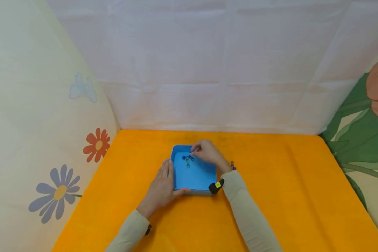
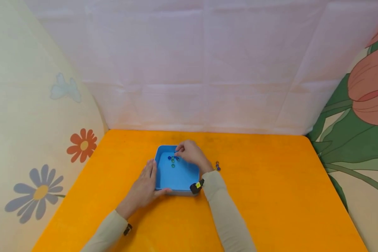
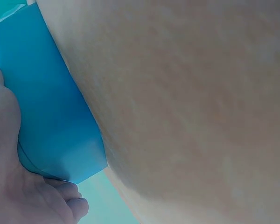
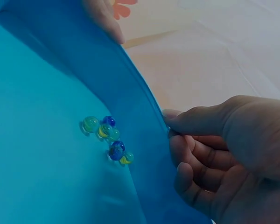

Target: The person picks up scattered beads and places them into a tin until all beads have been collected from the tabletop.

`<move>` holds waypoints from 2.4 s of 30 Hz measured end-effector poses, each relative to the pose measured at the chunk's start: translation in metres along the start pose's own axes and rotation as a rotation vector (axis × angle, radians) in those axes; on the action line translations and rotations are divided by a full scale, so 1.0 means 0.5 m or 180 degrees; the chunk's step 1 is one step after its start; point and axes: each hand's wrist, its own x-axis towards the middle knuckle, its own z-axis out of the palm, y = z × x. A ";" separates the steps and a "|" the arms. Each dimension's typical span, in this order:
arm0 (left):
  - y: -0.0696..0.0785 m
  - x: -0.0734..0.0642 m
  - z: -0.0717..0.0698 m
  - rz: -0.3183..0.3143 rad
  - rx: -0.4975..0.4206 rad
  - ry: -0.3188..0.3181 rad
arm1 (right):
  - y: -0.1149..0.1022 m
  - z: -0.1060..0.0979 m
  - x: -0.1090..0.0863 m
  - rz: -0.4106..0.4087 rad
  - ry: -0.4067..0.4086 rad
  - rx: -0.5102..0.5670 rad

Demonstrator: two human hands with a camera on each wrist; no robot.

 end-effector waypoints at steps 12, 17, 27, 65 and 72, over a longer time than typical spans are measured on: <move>0.002 0.000 -0.004 -0.0009 0.0032 -0.0028 | -0.005 0.004 0.013 0.0017 -0.0110 -0.0185; 0.002 0.002 -0.005 -0.0044 -0.0026 -0.0120 | -0.008 0.003 0.009 0.0018 -0.0155 -0.0221; 0.003 0.003 -0.006 -0.0065 -0.0015 -0.0166 | -0.008 0.000 0.005 0.0089 -0.0193 -0.0288; 0.007 0.001 -0.013 -0.0088 -0.0066 -0.0164 | 0.027 -0.098 -0.078 -0.0048 -0.0007 -0.0270; 0.008 0.002 -0.013 -0.0044 0.0002 -0.0116 | 0.046 -0.113 -0.099 -0.0042 0.0046 -0.0283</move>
